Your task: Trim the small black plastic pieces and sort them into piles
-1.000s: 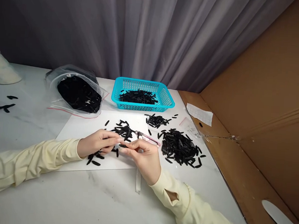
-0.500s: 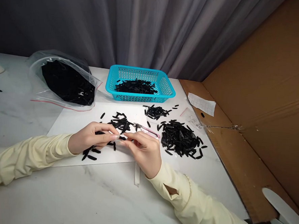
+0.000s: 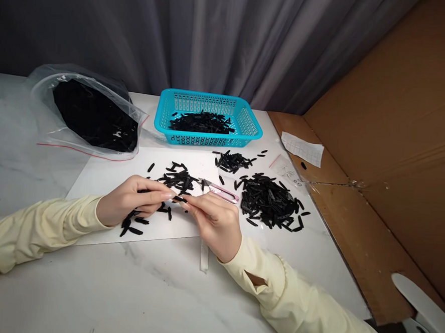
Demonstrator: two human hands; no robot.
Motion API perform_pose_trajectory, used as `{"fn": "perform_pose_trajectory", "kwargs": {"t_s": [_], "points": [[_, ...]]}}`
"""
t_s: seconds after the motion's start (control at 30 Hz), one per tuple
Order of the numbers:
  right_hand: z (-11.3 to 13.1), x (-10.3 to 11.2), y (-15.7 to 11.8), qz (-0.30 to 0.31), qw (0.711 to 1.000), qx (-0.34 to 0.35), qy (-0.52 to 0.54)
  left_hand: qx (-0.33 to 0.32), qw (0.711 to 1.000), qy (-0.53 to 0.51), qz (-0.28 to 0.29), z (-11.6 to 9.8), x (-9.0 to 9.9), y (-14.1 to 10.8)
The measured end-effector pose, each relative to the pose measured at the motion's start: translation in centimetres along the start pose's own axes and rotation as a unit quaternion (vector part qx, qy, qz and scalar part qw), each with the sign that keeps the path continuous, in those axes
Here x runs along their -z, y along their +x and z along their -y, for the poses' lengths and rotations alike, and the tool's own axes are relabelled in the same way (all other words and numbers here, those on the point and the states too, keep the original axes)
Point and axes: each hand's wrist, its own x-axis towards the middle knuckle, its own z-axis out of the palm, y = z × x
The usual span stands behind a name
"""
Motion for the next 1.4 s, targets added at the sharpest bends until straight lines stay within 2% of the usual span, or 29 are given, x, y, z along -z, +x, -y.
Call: {"fn": "perform_pose_trajectory", "kwargs": {"t_s": [0.47,0.6,0.83,1.0,1.1,1.2,1.27,1.3,1.33,1.4], "points": [[0.3,-0.1,0.0,-0.021,0.999,-0.004,-0.033,0.003,1.000,0.002,0.000,0.0,-0.1,0.0],[0.3,-0.1,-0.1,-0.028,0.999,0.011,-0.037,0.011,1.000,0.026,-0.004,0.0,-0.3,0.1],[0.1,-0.2,-0.1,-0.028,0.999,0.017,-0.035,-0.017,0.994,0.101,-0.023,0.3,-0.4,0.0],[0.3,0.5,0.2,-0.028,0.994,0.073,-0.074,-0.019,0.990,0.135,-0.030,0.0,-0.4,-0.1],[0.1,1.8,2.7,-0.046,0.980,0.116,-0.156,-0.022,0.989,0.146,-0.023,-0.3,-0.4,-0.2],[-1.7,3.0,7.7,-0.087,0.952,0.104,-0.276,-0.024,0.989,0.143,-0.013,-0.5,-0.4,-0.2],[-3.5,3.3,11.6,-0.079,0.937,0.079,-0.331,-0.036,0.990,0.137,-0.020,-0.5,-0.4,-0.2],[-4.4,3.3,13.2,-0.063,0.936,0.069,-0.340,-0.043,0.989,0.136,-0.027,-0.5,-0.4,-0.2],[-4.9,3.2,14.6,-0.010,0.932,0.029,-0.360,-0.048,0.989,0.136,-0.033,-0.4,-0.5,-0.2],[-5.0,2.7,15.9,0.063,0.925,-0.012,-0.375,-0.050,0.989,0.133,-0.038,-0.3,-0.5,-0.1]]}}
